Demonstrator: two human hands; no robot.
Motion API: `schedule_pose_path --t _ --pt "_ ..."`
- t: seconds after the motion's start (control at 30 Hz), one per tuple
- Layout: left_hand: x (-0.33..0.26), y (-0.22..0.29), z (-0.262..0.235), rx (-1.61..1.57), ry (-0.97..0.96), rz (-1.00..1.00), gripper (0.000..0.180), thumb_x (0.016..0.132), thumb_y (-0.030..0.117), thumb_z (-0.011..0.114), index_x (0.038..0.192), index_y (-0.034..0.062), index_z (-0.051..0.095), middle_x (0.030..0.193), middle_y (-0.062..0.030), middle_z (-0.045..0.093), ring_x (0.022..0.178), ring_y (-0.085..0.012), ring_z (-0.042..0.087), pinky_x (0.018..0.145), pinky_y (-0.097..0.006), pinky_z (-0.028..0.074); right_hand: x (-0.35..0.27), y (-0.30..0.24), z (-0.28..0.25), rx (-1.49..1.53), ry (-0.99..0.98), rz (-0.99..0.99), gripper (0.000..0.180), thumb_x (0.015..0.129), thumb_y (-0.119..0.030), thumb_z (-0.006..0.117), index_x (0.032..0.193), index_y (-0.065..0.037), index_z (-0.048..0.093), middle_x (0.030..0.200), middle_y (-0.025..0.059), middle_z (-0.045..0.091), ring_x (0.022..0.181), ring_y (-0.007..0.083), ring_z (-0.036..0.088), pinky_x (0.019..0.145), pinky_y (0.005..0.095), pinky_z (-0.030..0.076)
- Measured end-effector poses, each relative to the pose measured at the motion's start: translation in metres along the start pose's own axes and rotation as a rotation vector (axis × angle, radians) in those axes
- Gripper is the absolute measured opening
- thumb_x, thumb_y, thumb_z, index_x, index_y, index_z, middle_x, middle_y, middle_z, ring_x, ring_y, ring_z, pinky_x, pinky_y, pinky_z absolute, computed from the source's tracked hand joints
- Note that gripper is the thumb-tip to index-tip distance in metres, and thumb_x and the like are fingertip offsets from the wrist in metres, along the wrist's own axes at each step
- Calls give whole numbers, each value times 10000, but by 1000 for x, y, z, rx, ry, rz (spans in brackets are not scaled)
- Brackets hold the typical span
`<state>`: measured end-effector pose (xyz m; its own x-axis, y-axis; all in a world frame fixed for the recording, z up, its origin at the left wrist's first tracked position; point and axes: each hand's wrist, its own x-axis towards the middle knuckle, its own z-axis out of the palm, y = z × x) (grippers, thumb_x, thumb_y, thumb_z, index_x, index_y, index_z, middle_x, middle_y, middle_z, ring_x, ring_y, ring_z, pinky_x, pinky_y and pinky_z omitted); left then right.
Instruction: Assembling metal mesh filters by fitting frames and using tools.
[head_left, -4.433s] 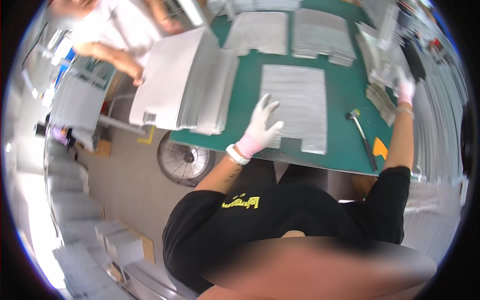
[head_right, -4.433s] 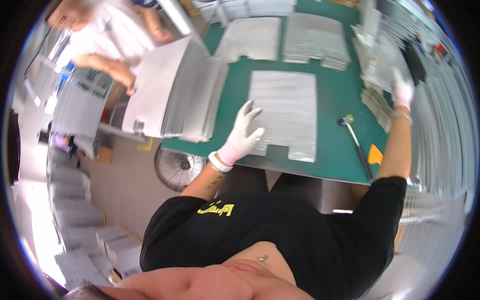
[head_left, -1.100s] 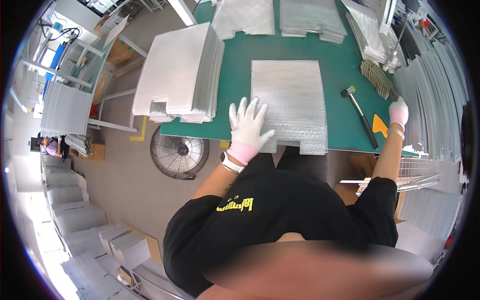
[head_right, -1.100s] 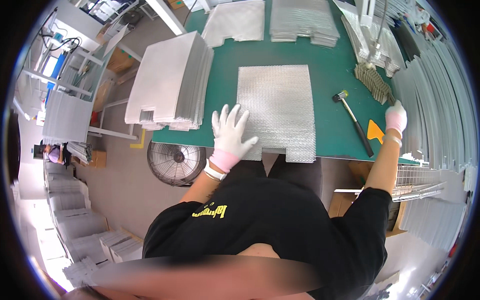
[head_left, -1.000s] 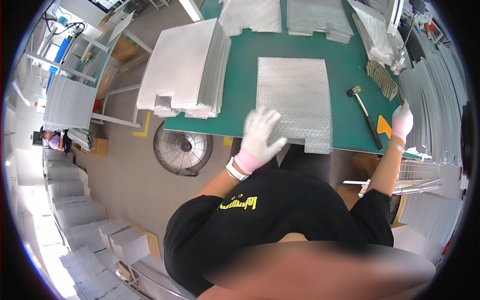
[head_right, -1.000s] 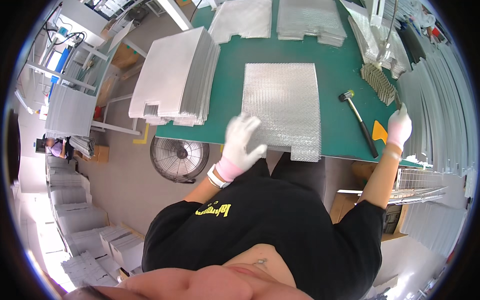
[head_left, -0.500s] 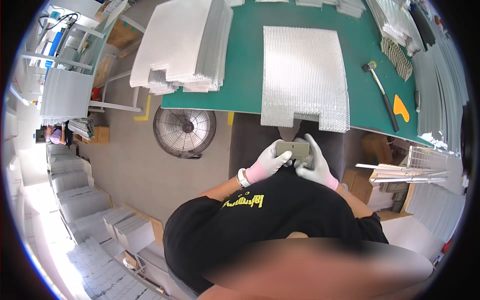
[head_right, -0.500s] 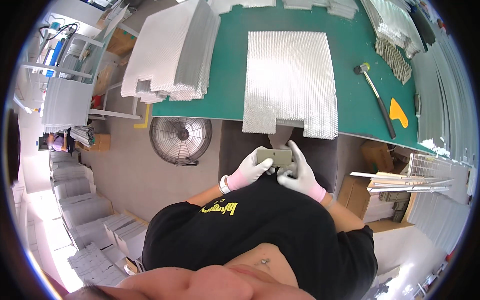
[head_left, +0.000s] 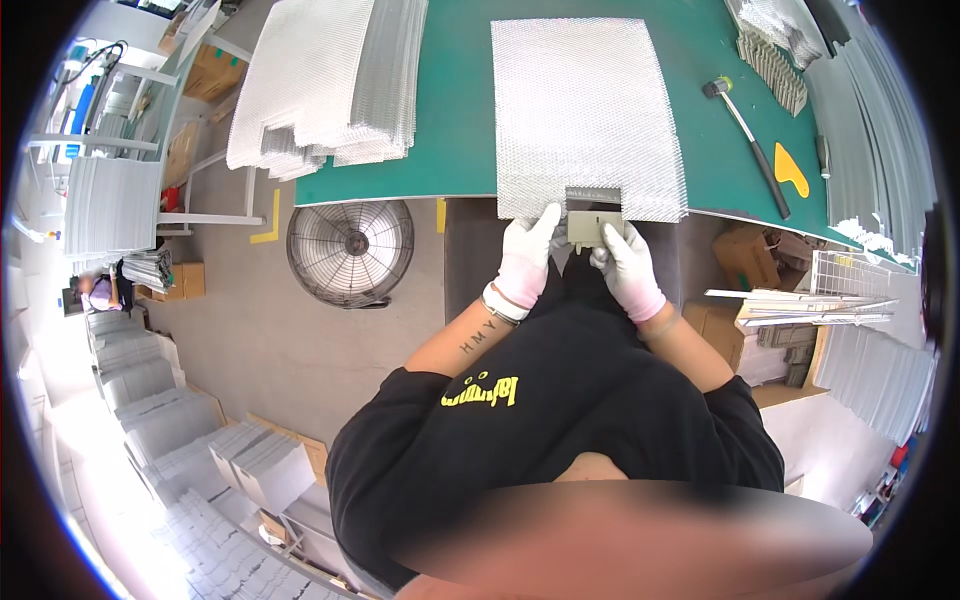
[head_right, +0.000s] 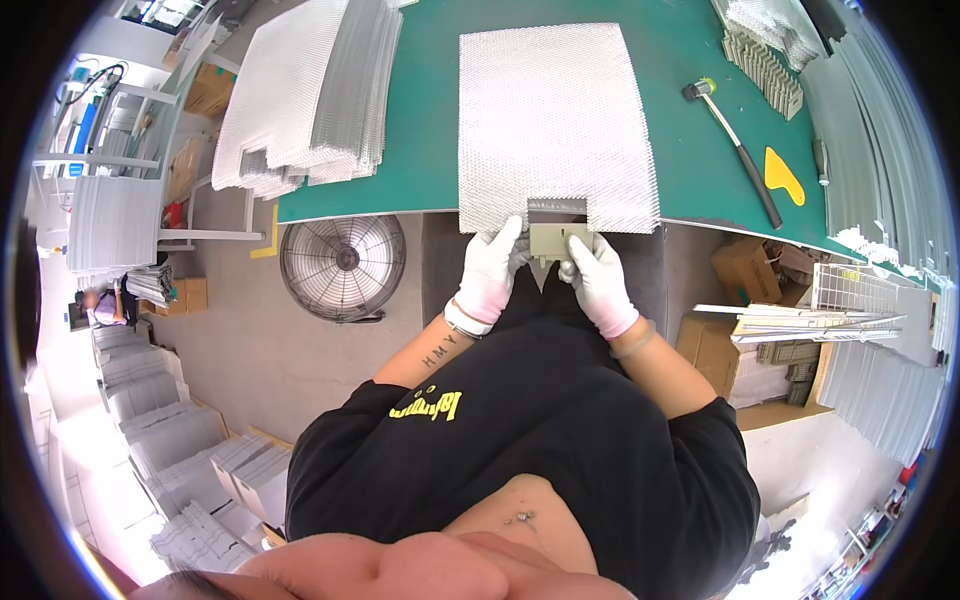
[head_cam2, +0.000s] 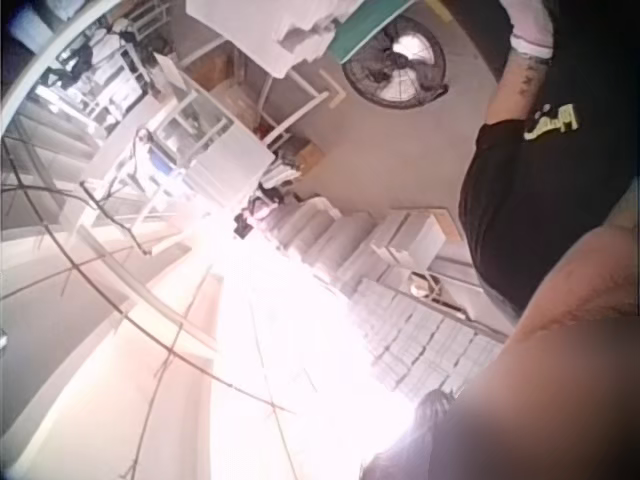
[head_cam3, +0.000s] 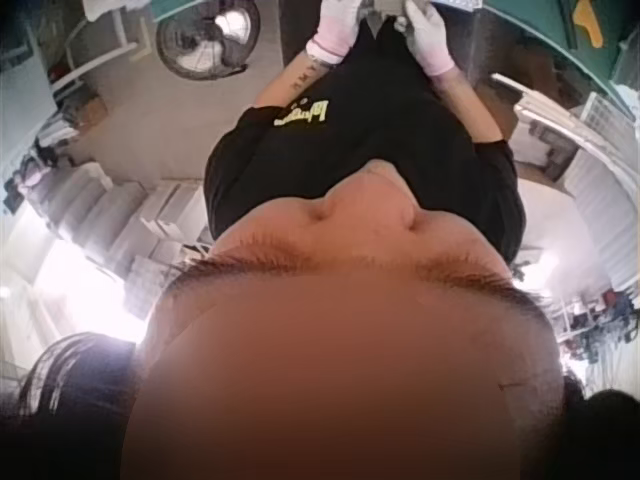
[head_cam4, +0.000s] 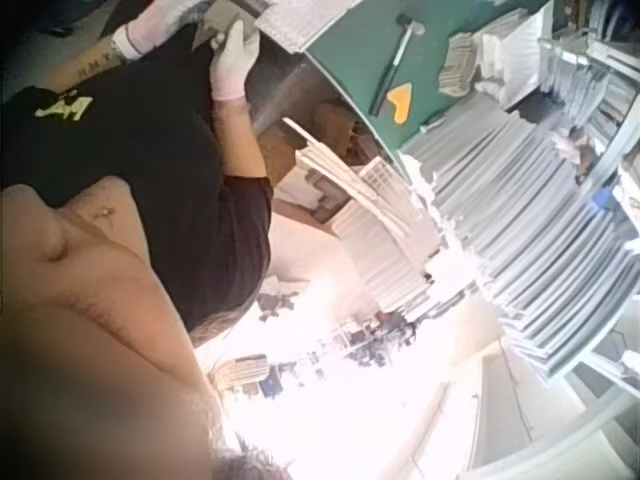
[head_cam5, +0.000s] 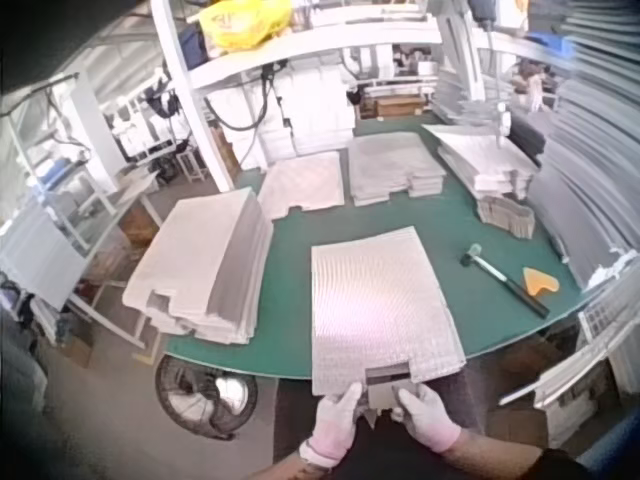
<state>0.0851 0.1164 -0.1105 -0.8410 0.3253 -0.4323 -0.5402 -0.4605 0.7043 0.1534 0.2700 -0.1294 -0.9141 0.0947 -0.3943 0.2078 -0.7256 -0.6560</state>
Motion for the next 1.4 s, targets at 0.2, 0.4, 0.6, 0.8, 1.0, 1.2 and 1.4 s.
schedule_pose_path --t 0.2,0.4,0.6,0.8,1.0,1.2,1.4 --pt "-14 -1 6 144 46 24 290 985 208 649 1041 -73 697 963 -113 732 842 -169 706 787 -294 565 4 -2 0 -44 111 -66 166 1012 -160 596 1143 -58 582 930 14 645 631 61 508 586 251 434" --pt "-15 -9 1 107 42 4 327 955 230 699 1083 -70 674 979 -123 720 846 -170 695 799 -314 563 -2 -8 6 -82 94 -59 164 993 -153 627 1060 -7 596 831 21 619 607 72 519 562 235 438" --pt "-10 -19 -14 130 46 -63 379 939 310 720 1018 -61 710 883 -78 716 754 -116 647 729 -245 515 -1 -9 4 -363 167 -133 188 998 -185 622 1082 -16 623 838 8 646 634 53 536 567 224 439" --pt "-10 -10 14 223 -105 -153 375 943 365 703 945 -11 695 736 -13 634 633 -72 529 617 -234 432 -4 -16 12 -438 148 -224 271 994 -224 630 1122 14 609 958 54 665 778 102 617 712 248 502" --pt "1 -15 -8 270 -256 -219 318 977 300 657 1040 -12 671 746 -35 649 638 -89 552 611 -239 437 -4 -25 -4 -215 312 -161 321 1007 -320 605 1038 -3 639 923 38 675 796 99 626 738 263 503" --pt "-7 -23 4 -6 -213 -169 287 1017 259 595 1119 -6 636 870 -36 675 698 -117 608 685 -277 512 -1 -23 -3 -330 365 -187 325 987 -305 646 980 20 643 821 34 664 720 85 588 708 249 493" --pt "-23 20 2 507 -499 -321 413 1033 281 541 1347 12 543 1197 -148 648 1117 -163 624 935 -316 519 -15 -12 -10 -461 91 -74 497 1006 -375 601 1322 -1 516 1194 71 609 1035 134 574 869 310 494"
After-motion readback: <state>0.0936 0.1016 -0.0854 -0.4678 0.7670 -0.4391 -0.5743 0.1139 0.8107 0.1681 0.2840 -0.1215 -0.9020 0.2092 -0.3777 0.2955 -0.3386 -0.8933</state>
